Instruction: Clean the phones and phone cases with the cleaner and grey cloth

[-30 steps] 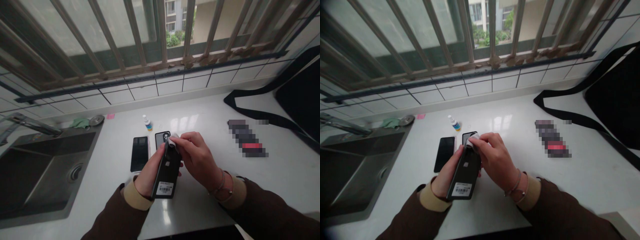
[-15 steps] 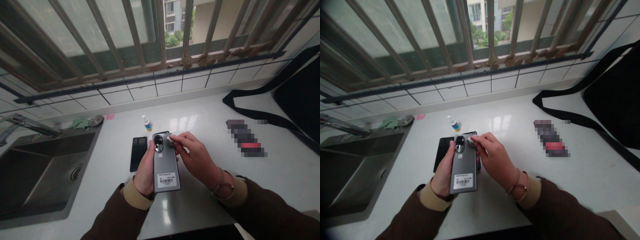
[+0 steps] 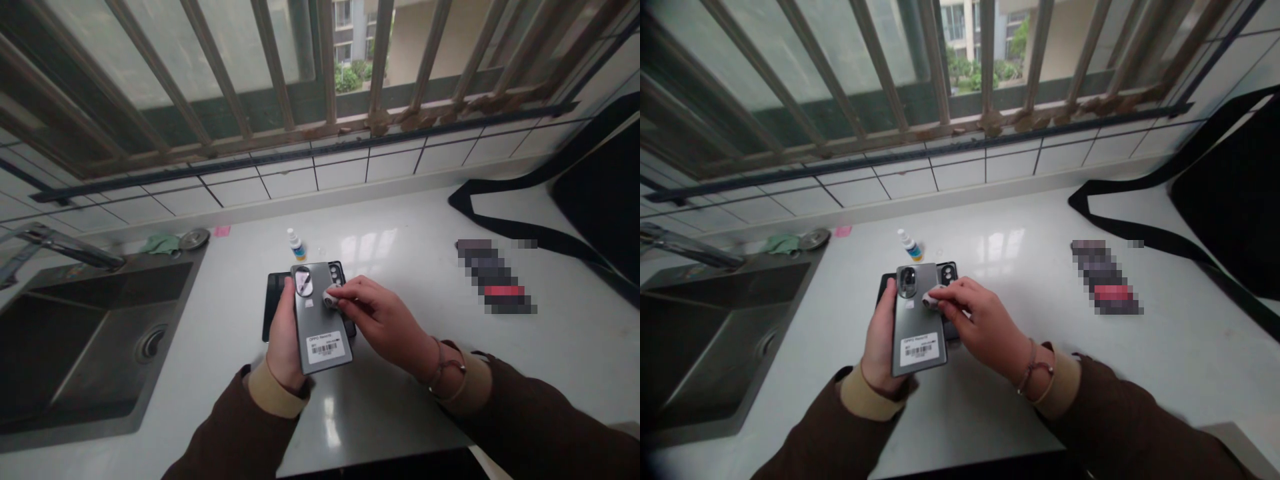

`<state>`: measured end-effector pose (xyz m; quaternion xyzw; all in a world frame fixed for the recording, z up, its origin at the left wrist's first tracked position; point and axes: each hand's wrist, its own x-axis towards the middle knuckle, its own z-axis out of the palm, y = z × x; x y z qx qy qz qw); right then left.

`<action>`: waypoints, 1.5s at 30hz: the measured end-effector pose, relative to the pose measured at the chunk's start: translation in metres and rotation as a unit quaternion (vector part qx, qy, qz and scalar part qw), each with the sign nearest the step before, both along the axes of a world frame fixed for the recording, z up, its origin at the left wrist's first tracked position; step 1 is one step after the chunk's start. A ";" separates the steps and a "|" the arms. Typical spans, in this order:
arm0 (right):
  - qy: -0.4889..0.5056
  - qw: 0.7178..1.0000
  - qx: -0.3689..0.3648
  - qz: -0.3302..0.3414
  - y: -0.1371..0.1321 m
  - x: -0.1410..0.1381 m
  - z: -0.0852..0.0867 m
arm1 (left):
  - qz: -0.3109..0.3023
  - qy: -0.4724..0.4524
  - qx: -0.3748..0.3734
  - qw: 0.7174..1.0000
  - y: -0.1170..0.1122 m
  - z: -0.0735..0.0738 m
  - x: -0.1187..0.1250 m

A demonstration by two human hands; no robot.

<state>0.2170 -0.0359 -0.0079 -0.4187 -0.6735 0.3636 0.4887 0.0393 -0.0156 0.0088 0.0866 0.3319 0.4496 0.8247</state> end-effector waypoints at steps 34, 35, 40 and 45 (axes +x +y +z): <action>0.388 0.859 -0.324 0.080 0.015 0.009 0.007 | -0.280 -0.051 0.078 0.955 -0.010 -0.001 -0.010; 0.396 0.857 -0.317 0.084 0.015 0.009 0.009 | -0.276 -0.056 0.075 0.957 -0.009 -0.001 -0.011; 0.408 0.850 -0.321 0.092 0.015 0.011 0.010 | -0.217 -0.020 0.039 0.975 -0.004 0.003 -0.010; 0.378 0.864 -0.329 0.049 0.017 0.009 0.006 | -0.169 0.057 0.033 0.983 -0.004 0.003 0.001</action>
